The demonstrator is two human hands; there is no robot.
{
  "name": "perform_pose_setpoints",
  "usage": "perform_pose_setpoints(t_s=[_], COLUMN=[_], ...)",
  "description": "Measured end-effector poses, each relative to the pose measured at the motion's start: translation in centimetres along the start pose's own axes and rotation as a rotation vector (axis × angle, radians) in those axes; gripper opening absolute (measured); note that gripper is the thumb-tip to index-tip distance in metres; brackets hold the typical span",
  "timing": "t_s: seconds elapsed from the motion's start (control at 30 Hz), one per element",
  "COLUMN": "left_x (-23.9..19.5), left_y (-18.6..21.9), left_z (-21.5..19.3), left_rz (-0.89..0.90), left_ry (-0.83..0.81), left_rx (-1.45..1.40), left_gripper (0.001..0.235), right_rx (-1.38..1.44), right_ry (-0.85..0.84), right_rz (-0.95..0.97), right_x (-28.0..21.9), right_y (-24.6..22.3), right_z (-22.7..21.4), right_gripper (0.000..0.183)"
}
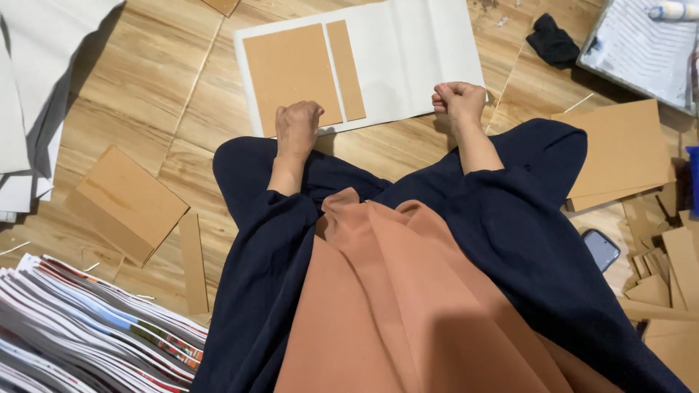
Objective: The person sits on the floor and arranges several rectangular brown paper pieces onto a larger white sheet. They align the pieces side-by-side to form a pattern and then use a black cloth to wipe the surface of the assembled paper craft.
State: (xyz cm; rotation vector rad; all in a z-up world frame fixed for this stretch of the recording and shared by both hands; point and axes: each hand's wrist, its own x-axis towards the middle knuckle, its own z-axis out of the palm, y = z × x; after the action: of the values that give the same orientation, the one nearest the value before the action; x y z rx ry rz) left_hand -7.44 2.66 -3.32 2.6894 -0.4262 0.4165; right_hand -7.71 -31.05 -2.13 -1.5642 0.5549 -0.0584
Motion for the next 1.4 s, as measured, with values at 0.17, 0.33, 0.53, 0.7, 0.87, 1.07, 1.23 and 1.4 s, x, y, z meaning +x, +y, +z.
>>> perform_pose_setpoints(t_s=[0.17, 0.33, 0.53, 0.7, 0.87, 1.07, 1.23, 1.4], left_x=[-0.2, -1.0, -1.1, -0.8, -0.4, -0.4, -0.1, 0.7], left_y=[0.8, 1.5, 0.5, 1.3, 2.7, 1.8, 2.8, 2.8], left_z=[-2.5, -3.5, -1.2, -1.7, -3.6, -2.1, -4.6, -7.1], left_rz=[-0.049, -0.105, -0.143, -0.127, -0.132, -0.078, -0.101, -0.304], left_ry=[-0.014, -0.017, -0.043, -0.100, -0.193, -0.061, 0.014, 0.215], left_rx=[-0.061, -0.082, -0.096, -0.033, -0.014, 0.068, -0.192, -0.547], left_gripper=[0.015, 0.020, 0.013, 0.009, 0.021, 0.033, 0.013, 0.018], right_rx=[-0.144, -0.240, -0.295, -0.446, -0.634, -0.675, -0.711, -0.765], right_ry=[0.025, 0.061, -0.028, -0.093, -0.015, 0.023, 0.046, -0.062], right_rz=[-0.056, -0.059, -0.107, -0.104, -0.061, -0.144, -0.308, -0.368], right_x=[-1.9, -2.6, -3.8, -4.0, -5.6, -5.3, -5.4, -4.7], right_y=[-2.7, -2.2, -3.5, -3.3, -4.9, -4.2, -3.7, -3.3], right_z=[1.3, 0.8, 1.4, 1.5, 2.7, 3.2, 3.3, 3.6], right_gripper=[0.011, 0.020, 0.011, 0.005, 0.024, 0.022, 0.013, 0.016])
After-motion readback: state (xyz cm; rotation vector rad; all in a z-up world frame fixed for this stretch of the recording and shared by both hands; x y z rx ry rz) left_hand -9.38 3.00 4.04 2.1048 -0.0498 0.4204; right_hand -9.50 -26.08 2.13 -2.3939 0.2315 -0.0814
